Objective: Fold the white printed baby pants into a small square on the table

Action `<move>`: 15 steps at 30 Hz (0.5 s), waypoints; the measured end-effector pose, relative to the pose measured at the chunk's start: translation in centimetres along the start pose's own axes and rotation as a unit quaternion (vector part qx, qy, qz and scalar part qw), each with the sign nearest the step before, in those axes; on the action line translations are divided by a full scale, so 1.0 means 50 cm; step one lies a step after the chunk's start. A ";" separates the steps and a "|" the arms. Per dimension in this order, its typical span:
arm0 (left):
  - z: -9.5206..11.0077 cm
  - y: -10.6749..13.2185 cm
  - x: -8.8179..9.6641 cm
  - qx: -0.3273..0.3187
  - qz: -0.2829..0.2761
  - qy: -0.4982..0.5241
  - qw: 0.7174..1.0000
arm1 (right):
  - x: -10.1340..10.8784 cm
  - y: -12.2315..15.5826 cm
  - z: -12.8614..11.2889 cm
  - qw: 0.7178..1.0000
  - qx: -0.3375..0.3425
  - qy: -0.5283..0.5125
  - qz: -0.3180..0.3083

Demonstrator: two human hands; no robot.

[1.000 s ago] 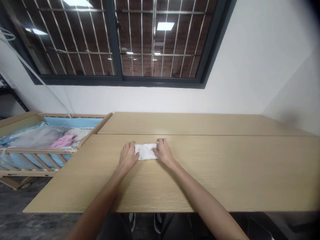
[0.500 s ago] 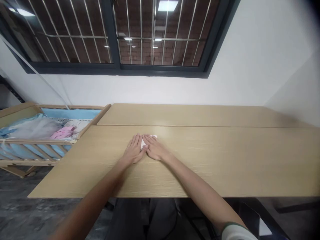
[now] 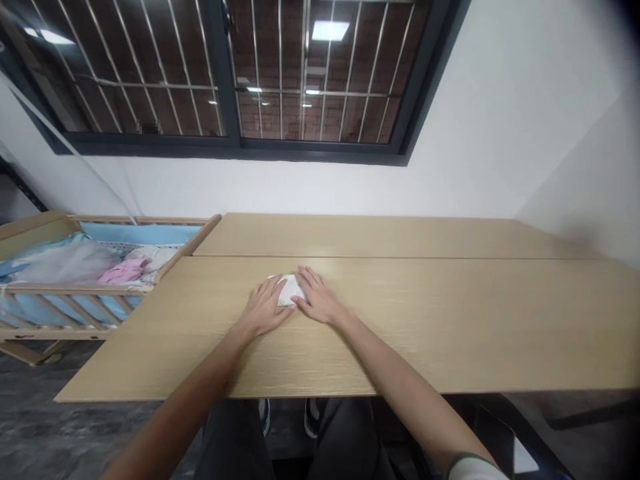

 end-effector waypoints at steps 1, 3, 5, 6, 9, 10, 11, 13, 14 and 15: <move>-0.003 -0.001 -0.001 0.009 -0.008 0.002 1.000 | 0.003 0.000 -0.005 1.000 0.010 0.001 0.006; -0.012 -0.002 -0.005 0.040 -0.022 0.015 0.999 | 0.003 0.000 -0.005 1.000 0.017 -0.007 0.003; -0.017 -0.004 -0.008 0.057 -0.024 0.037 0.997 | -0.002 0.000 0.003 1.000 0.014 -0.027 -0.005; -0.017 -0.005 -0.008 0.060 -0.021 0.047 0.997 | -0.003 0.000 0.009 0.999 0.012 -0.040 -0.004; -0.020 -0.008 0.001 0.064 -0.004 0.067 0.996 | 0.000 -0.004 0.030 0.996 -0.004 -0.087 0.034; -0.023 -0.009 0.007 0.067 0.005 0.074 0.995 | 0.004 -0.006 0.037 0.993 -0.015 -0.107 0.055; -0.027 -0.011 0.015 0.071 0.016 0.082 0.994 | 0.008 -0.007 0.044 0.987 -0.032 -0.135 0.079; -0.038 -0.014 0.032 0.085 0.044 0.102 0.990 | 0.017 -0.007 0.059 0.962 -0.076 -0.224 0.132; -0.045 -0.015 0.041 0.094 0.059 0.113 0.987 | 0.020 -0.006 0.065 0.941 -0.101 -0.282 0.158; -0.050 -0.015 0.049 0.104 0.072 0.127 0.984 | 0.022 -0.004 0.072 0.914 -0.127 -0.340 0.184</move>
Point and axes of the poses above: each hand's wrist, its own y-axis away from the middle knuckle, its own x-axis out of the back of the hand, z = x × y, the point moved 8 cm from there along -y, towards the middle knuckle, and after that the axes turned 8 degrees about x, right-handed, at the moved point
